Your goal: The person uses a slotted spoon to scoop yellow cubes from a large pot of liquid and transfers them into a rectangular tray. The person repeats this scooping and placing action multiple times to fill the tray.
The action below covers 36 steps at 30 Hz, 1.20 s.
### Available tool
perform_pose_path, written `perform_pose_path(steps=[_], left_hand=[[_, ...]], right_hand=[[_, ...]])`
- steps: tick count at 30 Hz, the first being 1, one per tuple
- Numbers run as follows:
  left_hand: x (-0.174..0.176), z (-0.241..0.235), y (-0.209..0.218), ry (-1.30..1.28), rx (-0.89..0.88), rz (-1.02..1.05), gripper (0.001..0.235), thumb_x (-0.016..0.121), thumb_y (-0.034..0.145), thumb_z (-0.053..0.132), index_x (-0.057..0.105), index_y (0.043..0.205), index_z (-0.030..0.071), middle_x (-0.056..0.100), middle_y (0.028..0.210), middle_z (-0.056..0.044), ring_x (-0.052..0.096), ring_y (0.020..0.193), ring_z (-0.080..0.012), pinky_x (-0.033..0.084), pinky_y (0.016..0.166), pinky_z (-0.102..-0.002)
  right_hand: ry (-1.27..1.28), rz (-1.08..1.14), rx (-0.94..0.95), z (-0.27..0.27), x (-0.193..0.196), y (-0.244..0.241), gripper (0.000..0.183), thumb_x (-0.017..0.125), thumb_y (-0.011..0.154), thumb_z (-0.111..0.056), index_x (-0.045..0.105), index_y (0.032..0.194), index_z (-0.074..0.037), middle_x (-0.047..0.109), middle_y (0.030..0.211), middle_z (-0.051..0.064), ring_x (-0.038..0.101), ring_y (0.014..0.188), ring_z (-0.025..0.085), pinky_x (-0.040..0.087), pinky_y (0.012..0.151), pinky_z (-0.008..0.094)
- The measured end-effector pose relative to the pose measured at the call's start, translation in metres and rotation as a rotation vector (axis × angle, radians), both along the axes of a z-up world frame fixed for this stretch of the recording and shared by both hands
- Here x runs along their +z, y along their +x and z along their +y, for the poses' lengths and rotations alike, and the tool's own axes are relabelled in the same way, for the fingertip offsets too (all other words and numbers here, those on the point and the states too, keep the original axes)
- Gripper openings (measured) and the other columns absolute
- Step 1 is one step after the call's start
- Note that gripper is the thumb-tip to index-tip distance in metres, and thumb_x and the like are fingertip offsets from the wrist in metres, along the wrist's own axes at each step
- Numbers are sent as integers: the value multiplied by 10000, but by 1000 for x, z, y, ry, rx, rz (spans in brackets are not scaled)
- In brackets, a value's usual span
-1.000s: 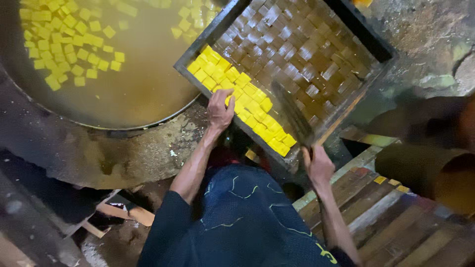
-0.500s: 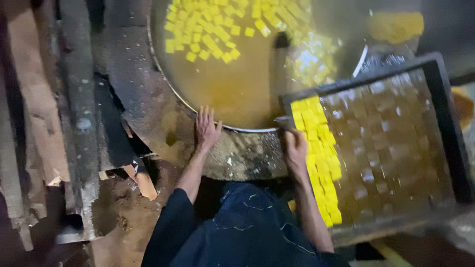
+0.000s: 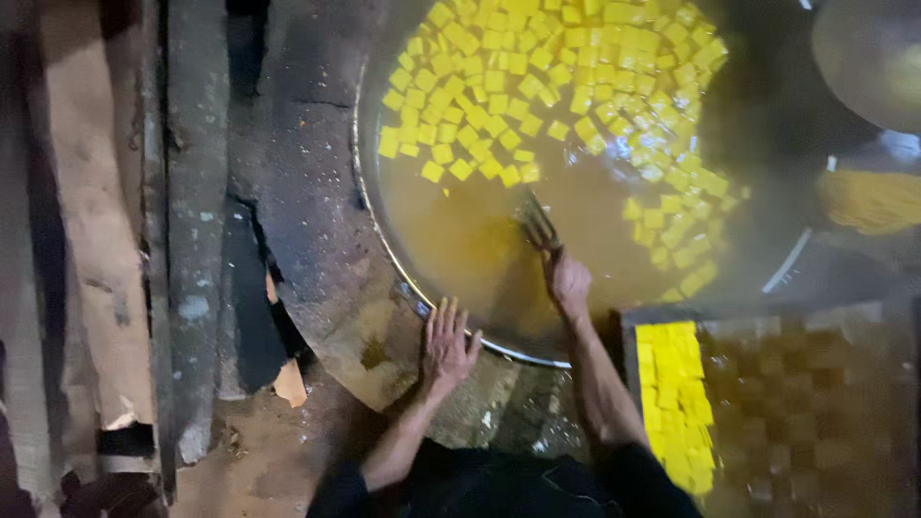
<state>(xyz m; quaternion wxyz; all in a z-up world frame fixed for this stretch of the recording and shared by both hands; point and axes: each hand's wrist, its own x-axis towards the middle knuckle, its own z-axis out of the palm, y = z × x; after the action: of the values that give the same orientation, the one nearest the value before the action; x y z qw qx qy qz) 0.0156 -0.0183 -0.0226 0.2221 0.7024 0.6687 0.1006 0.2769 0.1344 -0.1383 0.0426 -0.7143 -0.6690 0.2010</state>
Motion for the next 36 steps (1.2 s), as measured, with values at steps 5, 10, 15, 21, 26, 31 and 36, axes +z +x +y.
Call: perform_pose_path(steps=[5,10,15,21,26,31,36], left_hand=[[17,5,-3,16,36,-91,573,574,976,372,576,1352,-60,437,1522,-287,330,1467,-435,213,1209,-551],[22,4,-1,-59,55,-80,554,549,998,403,579,1331,-39,439,1531,-268,319,1489,-411,206,1234,-540],[6,-5,1,-199,36,20,628,420,1016,490,535,1400,7,321,1619,-208,214,1540,-350,90,1255,-516],[-45,-15,-3,99,-11,119,727,376,1033,582,516,1482,27,301,1646,-191,184,1560,-312,37,1254,-533],[-79,-16,-11,133,10,133,601,397,1093,555,554,1456,102,402,1625,-173,283,1570,-335,55,1303,-556],[-28,-3,33,121,27,3,480,589,1027,400,590,1374,68,456,1544,-208,354,1449,-392,204,1197,-608],[42,-5,137,232,-167,-207,383,702,1002,250,620,1328,66,503,1487,-209,452,1388,-402,332,1175,-581]], right_hand=[[18,231,85,89,-25,-44,467,624,973,-524,680,1045,-66,711,821,224,678,734,449,516,601,552],[-88,640,-145,99,27,-95,409,666,984,-441,690,1035,-37,708,734,147,702,616,252,547,591,403],[44,750,-203,67,138,-66,322,705,988,-322,697,1128,-33,683,728,116,645,613,184,509,579,353],[347,585,-186,-65,234,70,275,754,987,-265,700,1115,-28,723,860,129,678,755,164,542,690,336],[329,432,-421,-256,265,198,272,764,969,-237,707,1151,-43,739,929,135,683,790,176,552,725,327],[339,149,-574,-457,294,272,311,812,968,-276,704,1151,-48,714,938,161,703,789,269,538,710,354],[190,6,-760,-599,307,289,314,816,957,-297,727,1126,-48,722,922,172,708,785,311,533,692,379]])
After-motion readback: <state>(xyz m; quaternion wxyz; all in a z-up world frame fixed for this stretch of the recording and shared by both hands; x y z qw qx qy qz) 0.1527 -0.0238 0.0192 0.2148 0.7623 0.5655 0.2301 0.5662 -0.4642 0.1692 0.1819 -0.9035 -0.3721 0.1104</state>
